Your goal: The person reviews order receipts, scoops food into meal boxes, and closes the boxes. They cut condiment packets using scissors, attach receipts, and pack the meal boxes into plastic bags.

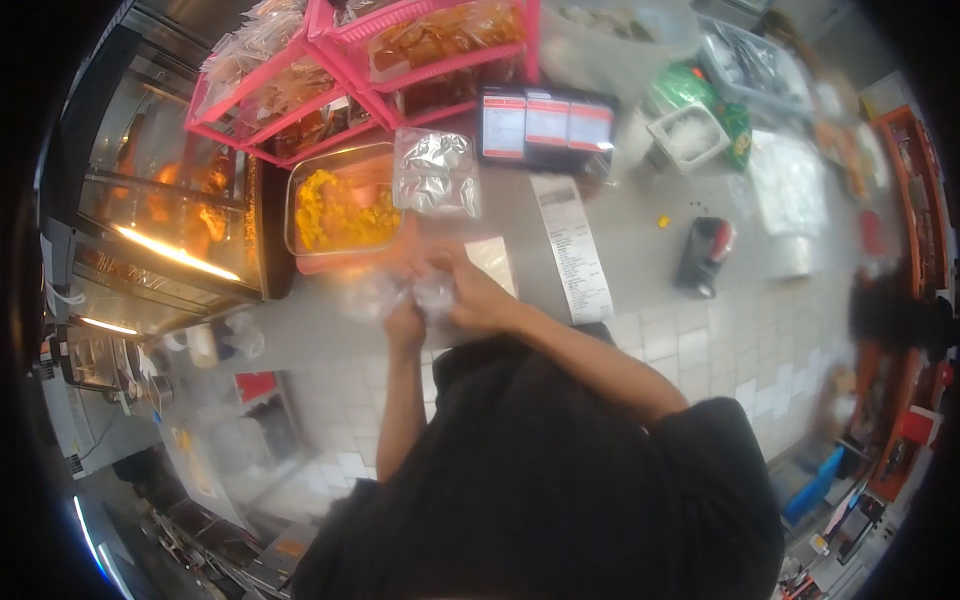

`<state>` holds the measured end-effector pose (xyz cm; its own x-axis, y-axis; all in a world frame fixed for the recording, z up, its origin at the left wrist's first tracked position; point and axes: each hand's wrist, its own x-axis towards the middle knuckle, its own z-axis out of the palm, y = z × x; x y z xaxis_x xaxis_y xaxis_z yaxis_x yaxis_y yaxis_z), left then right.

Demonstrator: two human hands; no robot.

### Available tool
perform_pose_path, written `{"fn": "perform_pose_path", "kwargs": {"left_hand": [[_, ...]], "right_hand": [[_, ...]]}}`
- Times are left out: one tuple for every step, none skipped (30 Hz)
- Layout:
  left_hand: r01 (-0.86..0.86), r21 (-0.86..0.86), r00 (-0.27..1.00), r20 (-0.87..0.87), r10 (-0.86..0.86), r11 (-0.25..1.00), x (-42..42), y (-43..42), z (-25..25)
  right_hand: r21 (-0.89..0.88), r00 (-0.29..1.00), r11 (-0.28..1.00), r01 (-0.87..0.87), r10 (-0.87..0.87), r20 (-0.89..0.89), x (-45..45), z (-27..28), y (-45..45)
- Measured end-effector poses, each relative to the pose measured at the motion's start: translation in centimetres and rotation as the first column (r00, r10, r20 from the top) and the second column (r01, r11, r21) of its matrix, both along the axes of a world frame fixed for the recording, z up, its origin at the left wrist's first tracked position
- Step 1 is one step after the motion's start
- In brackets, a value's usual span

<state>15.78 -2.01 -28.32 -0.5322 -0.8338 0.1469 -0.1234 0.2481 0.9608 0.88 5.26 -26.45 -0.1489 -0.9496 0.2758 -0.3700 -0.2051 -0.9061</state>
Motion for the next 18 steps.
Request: {"fn": "perform_pose_path", "kwargs": {"left_hand": [[-0.028, 0.105, 0.998, -0.057, 0.034, 0.994, -0.2, -0.1, -0.2], [-0.035, 0.154, 0.995, -0.084, 0.048, 0.987, -0.5, -0.6, -0.5], [-0.042, 0.203, 0.992, -0.111, 0.065, 0.978, -0.8, -1.0, -0.7], [-0.043, 0.206, 0.971, -0.223, 0.090, 0.978, -1.1, -1.5, -0.9], [-0.038, 0.212, 0.956, -0.277, 0.098, 0.977, -1.2, -1.6, -1.2], [-0.032, 0.216, 0.939, -0.329, 0.104, 0.976, -1.6, -1.5, -0.7], [0.005, 0.222, 0.926, -0.368, 0.079, 0.975, -2.4, -1.1, 1.8], [0.029, 0.223, 0.920, -0.386, 0.061, 0.974, -2.5, -0.9, 2.7], [0.052, 0.225, 0.913, -0.404, 0.044, 0.973, -2.5, -0.8, 3.6], [0.090, 0.187, 0.928, -0.373, -0.014, 0.978, -1.8, -0.9, 3.9], [0.116, 0.168, 0.934, -0.354, -0.050, 0.979, -1.0, -1.2, 4.0], [0.142, 0.150, 0.939, -0.334, -0.085, 0.978, -0.3, -1.5, 4.0], [0.253, 0.133, 0.963, 0.059, -0.263, 0.958, 0.2, -2.0, 4.1], [0.302, 0.152, 0.908, 0.253, -0.333, 0.941, 0.2, -1.9, 3.9], [0.367, 0.169, 0.805, 0.435, -0.403, 0.915, 0.1, -1.8, 4.0], [0.346, 0.289, 0.733, 0.511, -0.449, 0.893, -0.5, -1.4, 5.3], [0.308, 0.400, 0.649, 0.575, -0.498, 0.863, -1.0, -1.2, 5.9], [0.312, 0.405, 0.645, 0.574, -0.504, 0.859, -1.0, -0.8, 5.7]], "right_hand": [[0.033, 0.983, 0.999, -0.016, 0.010, 0.182, 0.0, 2.0, -0.2], [0.059, 0.934, 0.998, -0.037, 0.013, 0.358, -0.1, 3.6, -0.5], [0.054, 0.934, 0.998, -0.031, 0.009, 0.358, -0.2, 4.5, -0.7], [0.089, 0.968, 0.995, -0.051, 0.027, 0.249, -0.3, 5.2, -0.8], [0.132, 0.989, 0.989, -0.060, 0.041, 0.141, -0.3, 5.4, -0.7], [0.133, 0.989, 0.990, -0.054, 0.035, 0.142, -0.3, 4.0, -1.1], [0.019, 0.999, 1.000, 0.017, -0.016, -0.050, -0.3, 1.4, -1.8], [-0.107, 0.968, 0.992, 0.067, -0.091, -0.233, -0.1, 0.0, -2.2], [-0.108, 0.968, 0.991, 0.076, -0.099, -0.231, 0.0, 0.5, -2.3], [0.017, 0.997, 0.998, 0.062, -0.063, 0.047, -0.1, 1.3, -2.4], [0.077, 0.980, 0.996, 0.042, -0.056, 0.190, 0.2, 1.6, -2.5], [0.131, 0.941, 0.991, 0.025, -0.068, 0.331, 0.4, 1.9, -2.6], [0.212, 0.831, 0.977, 0.006, -0.123, 0.543, 0.6, 1.9, -2.6], [0.254, 0.756, 0.967, -0.010, -0.159, 0.635, 1.0, 1.9, -2.5], [0.294, 0.669, 0.955, -0.024, -0.203, 0.715, 1.4, 2.0, -2.4], [0.272, 0.651, 0.962, -0.018, -0.195, 0.733, 1.8, 2.3, -2.5], [0.262, 0.641, 0.965, -0.012, -0.194, 0.743, 1.8, 2.7, -2.7], [0.252, 0.630, 0.968, -0.006, -0.192, 0.753, 1.8, 3.2, -2.9]]}}
